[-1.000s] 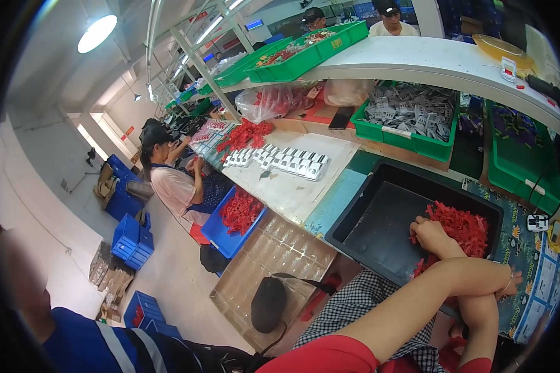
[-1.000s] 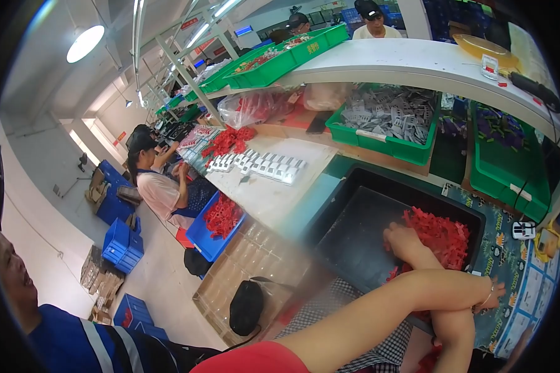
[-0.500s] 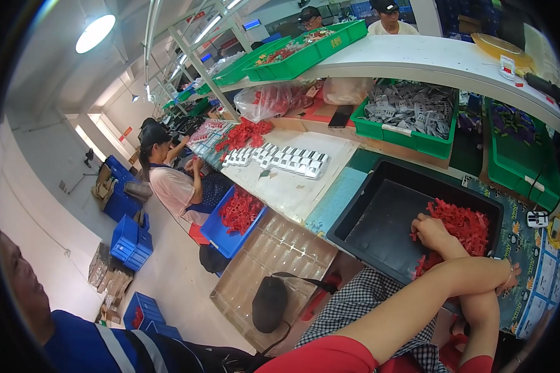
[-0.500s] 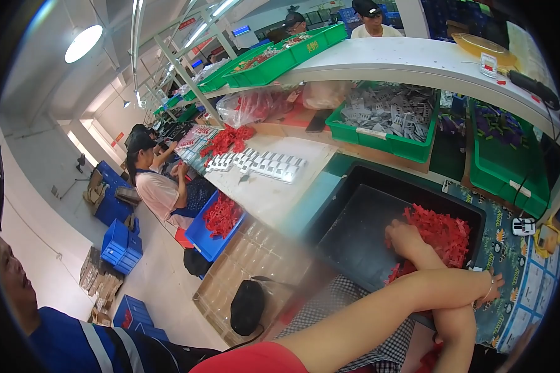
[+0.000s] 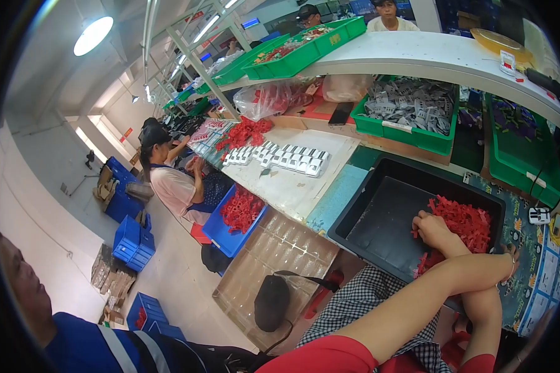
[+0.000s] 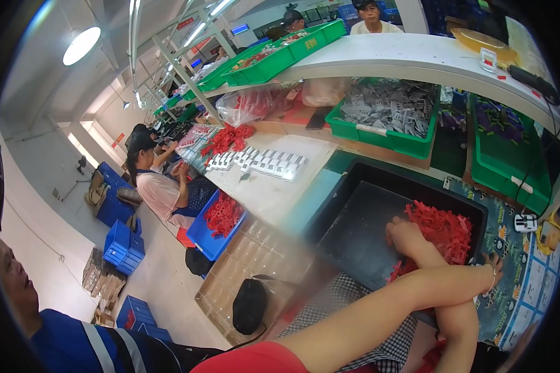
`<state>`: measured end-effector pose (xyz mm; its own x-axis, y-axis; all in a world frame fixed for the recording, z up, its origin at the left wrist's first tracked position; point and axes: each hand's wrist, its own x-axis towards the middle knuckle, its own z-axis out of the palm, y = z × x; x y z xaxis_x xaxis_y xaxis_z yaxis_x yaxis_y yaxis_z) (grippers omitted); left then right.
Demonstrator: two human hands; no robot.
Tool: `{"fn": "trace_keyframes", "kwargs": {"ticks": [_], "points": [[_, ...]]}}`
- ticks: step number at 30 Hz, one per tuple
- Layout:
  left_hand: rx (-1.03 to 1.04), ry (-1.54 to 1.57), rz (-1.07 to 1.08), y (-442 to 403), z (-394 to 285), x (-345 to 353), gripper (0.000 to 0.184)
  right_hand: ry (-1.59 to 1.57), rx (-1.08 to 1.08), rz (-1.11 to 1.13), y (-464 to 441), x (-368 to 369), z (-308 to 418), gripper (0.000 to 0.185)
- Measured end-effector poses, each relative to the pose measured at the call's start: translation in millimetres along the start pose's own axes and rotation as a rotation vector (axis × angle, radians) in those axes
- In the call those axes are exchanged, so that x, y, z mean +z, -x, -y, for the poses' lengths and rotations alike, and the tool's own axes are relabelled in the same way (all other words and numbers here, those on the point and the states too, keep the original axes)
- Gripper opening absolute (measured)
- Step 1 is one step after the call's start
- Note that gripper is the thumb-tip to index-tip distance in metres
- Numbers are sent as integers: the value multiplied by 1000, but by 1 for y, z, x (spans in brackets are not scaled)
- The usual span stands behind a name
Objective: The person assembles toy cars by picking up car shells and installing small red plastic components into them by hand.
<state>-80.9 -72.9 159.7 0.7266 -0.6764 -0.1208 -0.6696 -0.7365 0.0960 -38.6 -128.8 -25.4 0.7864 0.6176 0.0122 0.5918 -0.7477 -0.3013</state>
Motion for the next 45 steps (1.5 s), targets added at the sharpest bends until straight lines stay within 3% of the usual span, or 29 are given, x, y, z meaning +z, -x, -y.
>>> {"fn": "trace_keyframes", "kwargs": {"ticks": [4,5,6,7,8,9,10,14,18,22,24,26,27,29,30,32,33,34,35,36,38,40,41,43,44,45], "points": [[82,-60,121,-86,-5,50,70,17,-86,-80,0,4,1,17],[171,-69,165,-122,-43,101,71,-93,-67,29,-10,62,-37,42],[272,-82,210,-153,-99,156,71,-118,76,27,28,61,-43,42],[371,-107,252,-172,-166,211,71,-231,-147,-194,46,53,-34,43],[386,-66,274,-176,-165,212,74,-300,-387,-431,51,43,-25,43],[382,-41,350,-173,-163,198,79,-279,-331,-407,30,68,-36,40],[391,7,289,-168,-161,198,71,-264,-252,-429,62,67,-44,40],[381,-60,303,-166,-163,184,78,-219,-9,-416,108,83,-60,35],[431,38,311,-169,-160,180,91,-218,129,-373,122,108,-60,29],[695,-14,331,-136,-150,138,114,-188,165,-330,103,106,-63,24],[700,-220,399,-119,-154,136,99,-169,157,-309,79,101,-64,21],[644,-412,572,-125,-159,159,62,-153,115,-265,51,98,-56,19],[601,-397,556,-126,-162,160,48,-143,86,-236,37,97,-50,18],[558,-393,525,-137,-168,176,52,-104,21,-184,9,87,-37,15],[649,-311,449,-156,-167,206,40,-74,-26,-161,-20,79,-33,14],[769,-420,390,-162,-165,207,36,-349,-259,-365,-13,62,-42,14],[835,-412,380,-166,-161,209,38,41,-70,-37,-6,16,-16,14],[869,-436,440,-159,-156,185,47,22,-108,-78,-6,16,-18,13],[881,-376,486,-163,-153,181,57,46,-114,-108,-6,15,-16,13],[937,-257,392,-172,-147,195,63,66,-113,-135,-6,16,-14,13],[941,-37,348,-176,-140,195,66,51,-91,-115,-4,9,-10,12],[967,394,195,-175,-125,192,62,19,-106,-128,-2,4,-11,14],[983,679,16,-171,-115,193,55,-21,-96,-138,-3,7,-15,13],[816,1140,166,-146,-91,157,41,-4,-114,-182,-2,2,-15,12],[756,1474,361,-115,-72,125,31,13,-117,-233,-1,1,-17,11],[784,1698,312,-100,-57,116,32,15,-116,-232,-2,2,-20,11]]}}
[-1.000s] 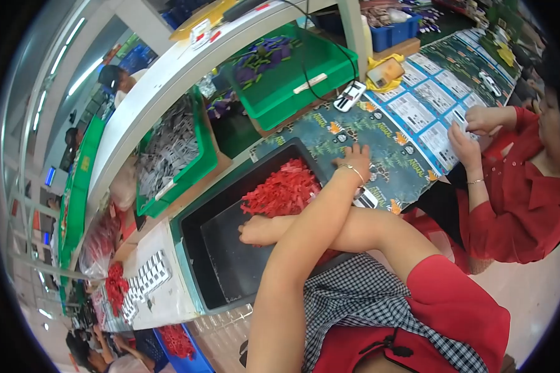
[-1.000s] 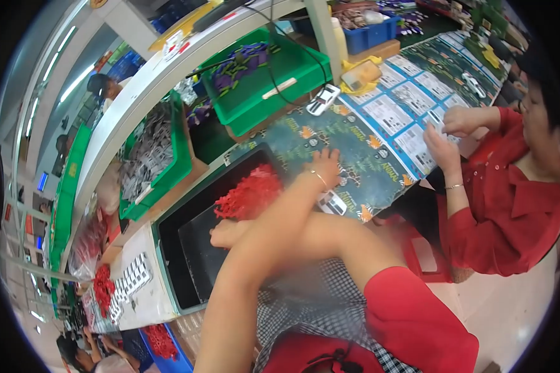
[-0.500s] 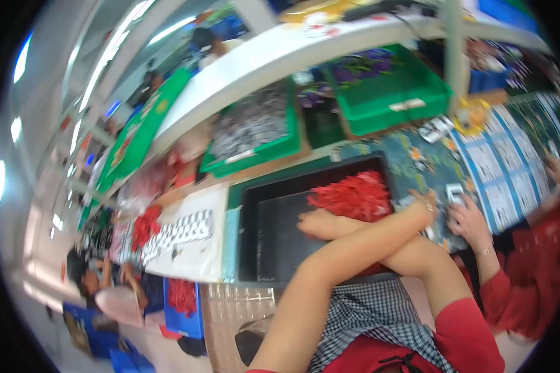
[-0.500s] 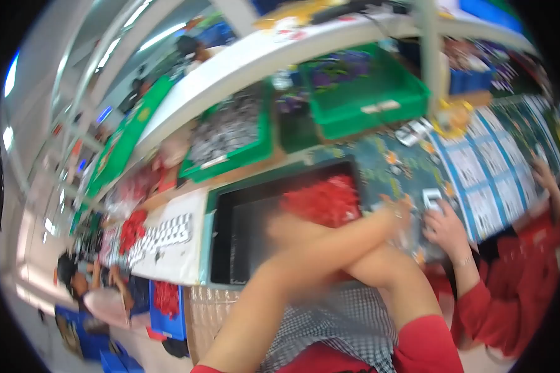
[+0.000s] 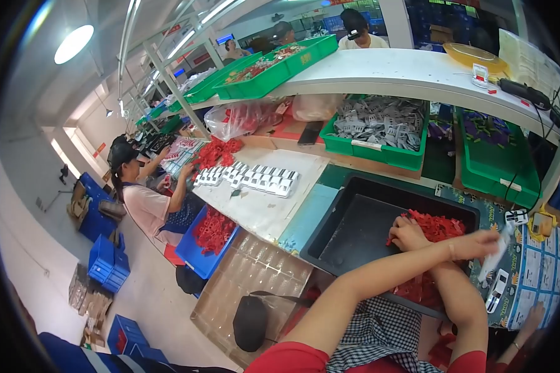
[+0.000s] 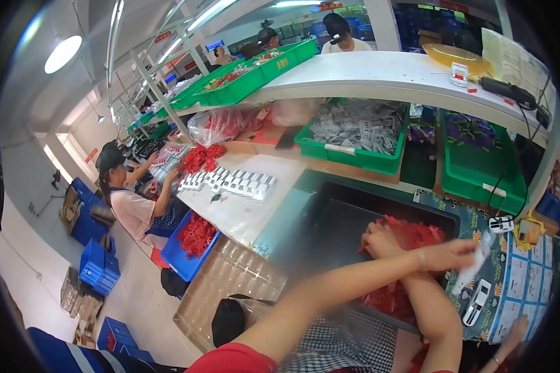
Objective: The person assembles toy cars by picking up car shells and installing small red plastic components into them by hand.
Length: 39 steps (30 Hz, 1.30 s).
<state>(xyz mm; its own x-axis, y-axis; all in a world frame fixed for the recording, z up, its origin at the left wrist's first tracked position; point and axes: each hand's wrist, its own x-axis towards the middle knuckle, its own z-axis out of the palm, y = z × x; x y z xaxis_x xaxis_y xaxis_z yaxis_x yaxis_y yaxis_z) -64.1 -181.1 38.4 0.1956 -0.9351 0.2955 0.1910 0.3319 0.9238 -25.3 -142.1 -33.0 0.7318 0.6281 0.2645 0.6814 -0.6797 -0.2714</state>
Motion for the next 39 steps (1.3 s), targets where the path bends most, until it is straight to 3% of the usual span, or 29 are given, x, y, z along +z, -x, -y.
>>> {"fn": "trace_keyframes", "kwargs": {"ticks": [1,2,3,4,7,8,9,10,11,12,14,15,17,20,21,23,27,39], "points": [[112,183,-56,14,-13,-3,34,-49,24,5,-1,2,-4,9],[123,338,-110,34,-20,-15,43,-100,46,12,-2,4,-9,8],[130,440,-143,54,-34,-25,50,-86,20,-9,-2,11,-19,18],[137,522,-187,76,-58,-26,49,-85,17,-10,-3,16,-24,18],[221,488,-325,129,-74,-63,48,410,266,-403,-1,33,-39,47],[282,484,-385,142,-71,-77,47,-208,369,-430,0,25,-49,50],[263,544,-572,156,-67,-89,45,-197,525,-239,-5,-15,-24,47],[324,570,-514,166,-64,-102,44,42,523,-162,-9,-46,-5,33],[402,620,-515,173,-62,-112,45,-58,568,-287,-9,-50,-9,22],[414,634,-689,172,-66,-115,46,-87,546,-411,-9,-50,-15,14],[468,574,-743,169,-64,-124,42,-167,381,-777,-12,-60,-9,11],[479,556,-737,169,-58,-127,42,-293,326,-853,-14,-67,-3,10],[407,579,-727,167,-52,-128,48,-171,266,-892,-14,-75,8,11],[386,528,-771,161,-30,-131,46,-190,200,-800,-15,-69,25,17],[330,296,-779,159,-41,-112,44,-167,174,-760,-16,-65,26,19],[224,485,-773,158,-36,-116,44,1,114,-717,-15,-64,21,18],[239,534,-793,151,-27,-116,42,127,159,-724,-17,-63,20,18],[210,144,-885,153,-19,-108,32,331,189,-639,-14,-61,19,15]]}}
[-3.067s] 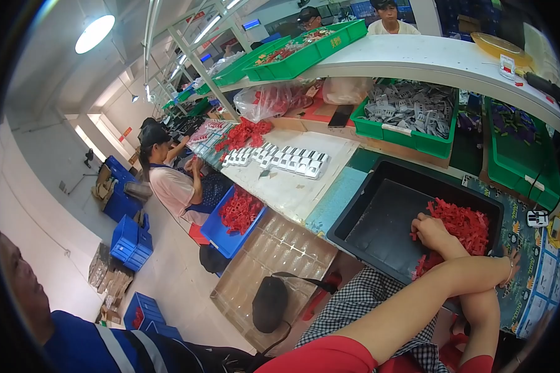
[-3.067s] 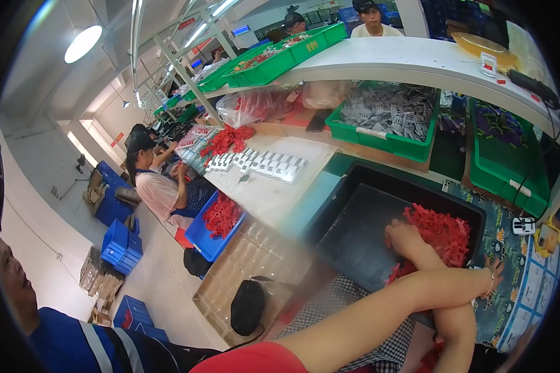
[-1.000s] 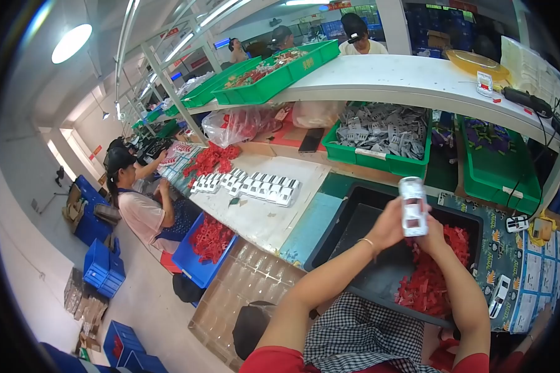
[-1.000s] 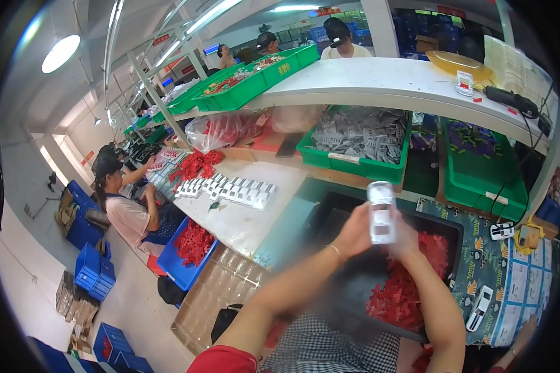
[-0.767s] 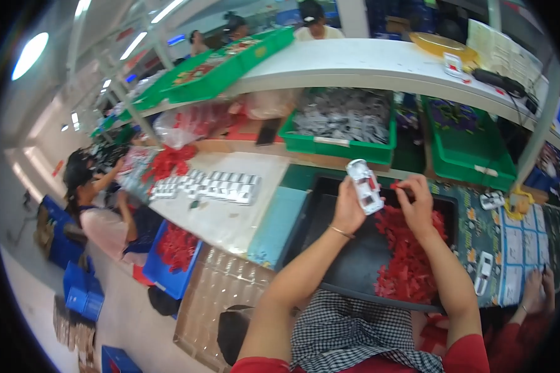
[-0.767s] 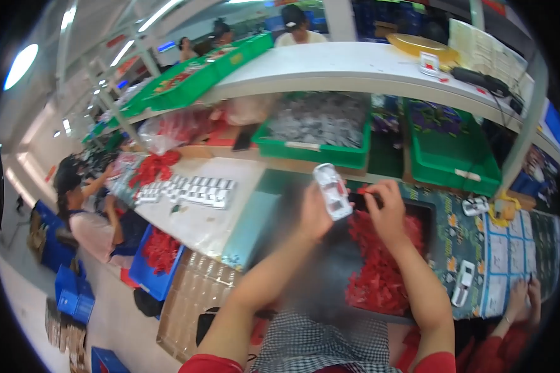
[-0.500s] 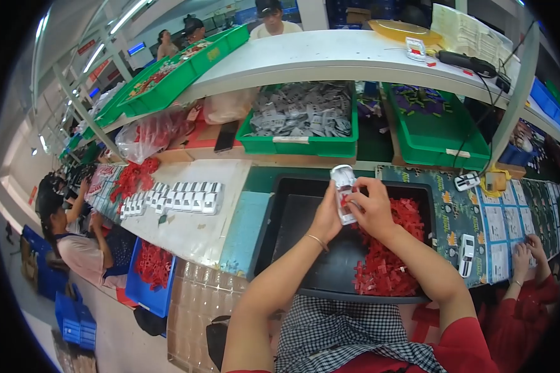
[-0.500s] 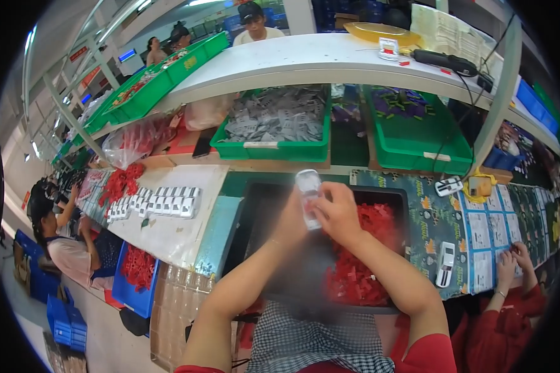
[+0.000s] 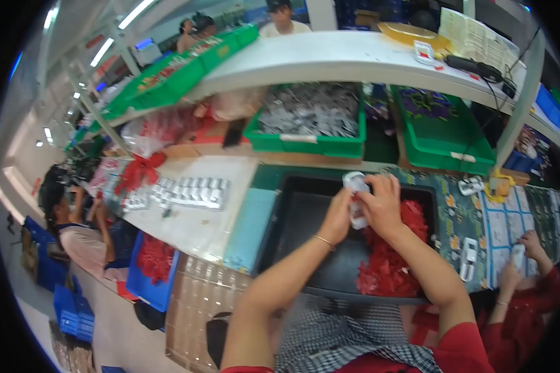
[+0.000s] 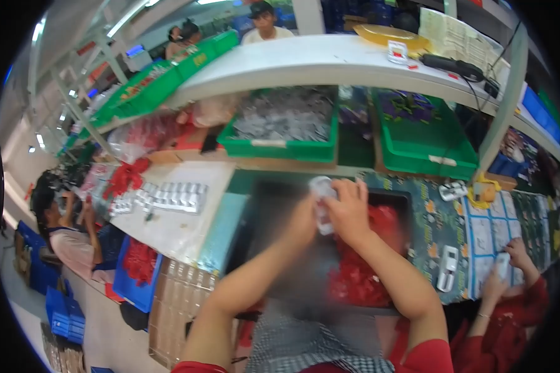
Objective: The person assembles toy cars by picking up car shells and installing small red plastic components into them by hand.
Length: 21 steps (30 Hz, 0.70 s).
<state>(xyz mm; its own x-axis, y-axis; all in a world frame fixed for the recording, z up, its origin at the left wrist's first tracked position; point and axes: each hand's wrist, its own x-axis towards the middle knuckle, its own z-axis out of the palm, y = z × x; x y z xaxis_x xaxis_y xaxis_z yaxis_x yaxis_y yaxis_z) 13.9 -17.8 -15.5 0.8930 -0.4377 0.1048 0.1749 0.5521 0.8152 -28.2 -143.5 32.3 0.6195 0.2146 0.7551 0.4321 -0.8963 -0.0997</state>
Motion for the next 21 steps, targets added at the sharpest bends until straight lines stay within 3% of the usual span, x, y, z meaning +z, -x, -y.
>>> {"fn": "trace_keyframes", "kwargs": {"ticks": [4,5,8,11,14,17,21], "points": [[-50,-95,4,5,-12,4,35,52,-35,5,4,5,1,13],[-20,-244,-8,7,-18,10,42,30,-25,-6,2,3,1,12],[-38,-240,5,7,-18,8,42,21,-14,-20,2,4,-1,13],[-69,-29,31,6,-17,9,35,-13,9,-39,2,4,-3,13],[-68,-69,7,8,-19,13,31,-5,15,-54,2,5,-5,19],[-101,-39,5,6,-16,12,26,-116,153,-130,-1,1,-3,38],[-45,-181,-35,7,-15,13,22,-213,270,-61,1,2,-4,42]]}}
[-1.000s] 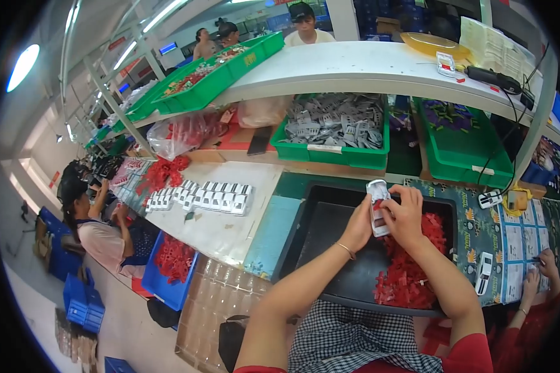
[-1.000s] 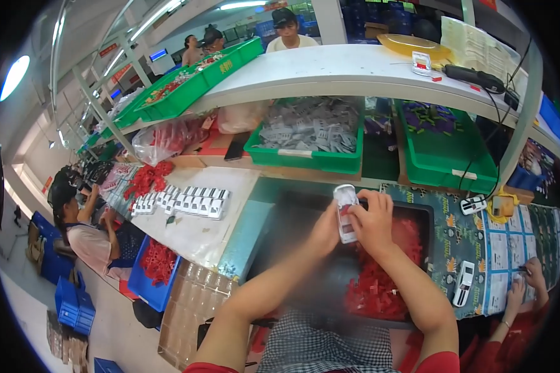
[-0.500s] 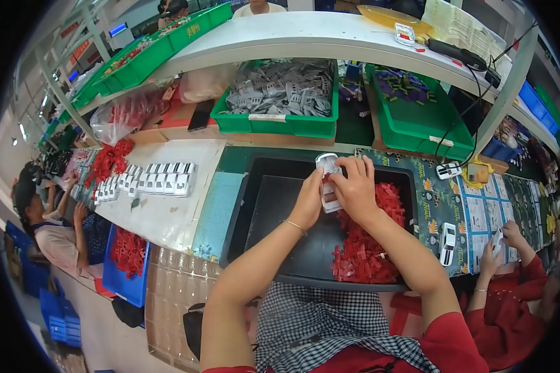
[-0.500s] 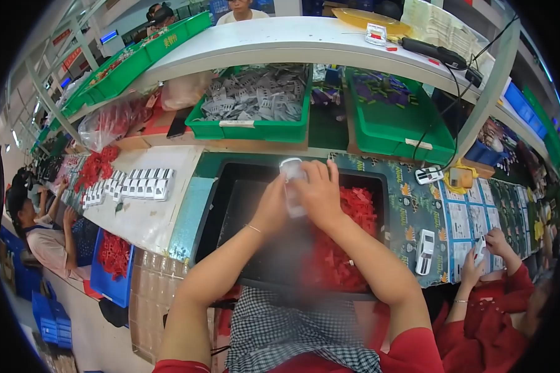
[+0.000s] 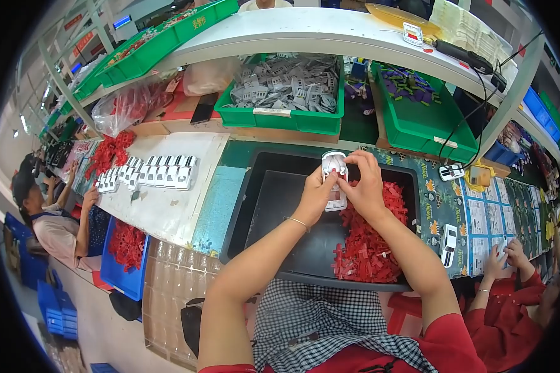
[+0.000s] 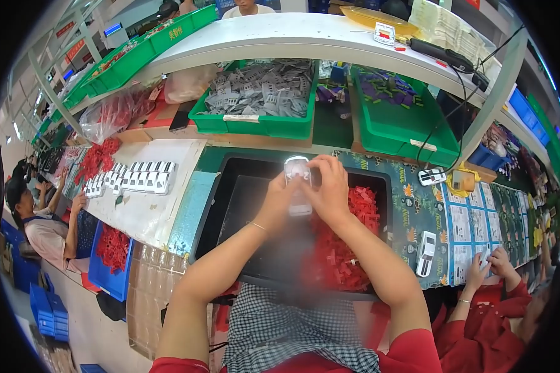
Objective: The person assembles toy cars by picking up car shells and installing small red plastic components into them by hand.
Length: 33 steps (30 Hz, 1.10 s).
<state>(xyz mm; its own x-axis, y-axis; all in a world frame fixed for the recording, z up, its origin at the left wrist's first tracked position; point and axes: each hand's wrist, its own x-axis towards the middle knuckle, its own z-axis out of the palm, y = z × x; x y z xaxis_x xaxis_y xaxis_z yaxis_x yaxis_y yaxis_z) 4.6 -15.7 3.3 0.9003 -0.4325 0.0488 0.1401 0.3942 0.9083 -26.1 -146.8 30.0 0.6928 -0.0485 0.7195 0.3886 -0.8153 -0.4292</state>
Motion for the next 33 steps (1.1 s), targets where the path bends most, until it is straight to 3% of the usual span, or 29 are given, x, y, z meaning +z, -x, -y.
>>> {"fn": "trace_keyframes", "kwargs": {"ticks": [9,21,25,33], "points": [[47,-191,-53,-1,7,-3,20,-589,392,159,2,10,-24,40],[117,-406,-57,-2,18,-9,20,-619,440,286,7,17,-39,30],[248,-575,-98,-4,25,-11,21,-601,417,286,8,18,-39,28],[240,-641,-112,-4,22,-7,20,-593,432,250,8,18,-36,28]]}}
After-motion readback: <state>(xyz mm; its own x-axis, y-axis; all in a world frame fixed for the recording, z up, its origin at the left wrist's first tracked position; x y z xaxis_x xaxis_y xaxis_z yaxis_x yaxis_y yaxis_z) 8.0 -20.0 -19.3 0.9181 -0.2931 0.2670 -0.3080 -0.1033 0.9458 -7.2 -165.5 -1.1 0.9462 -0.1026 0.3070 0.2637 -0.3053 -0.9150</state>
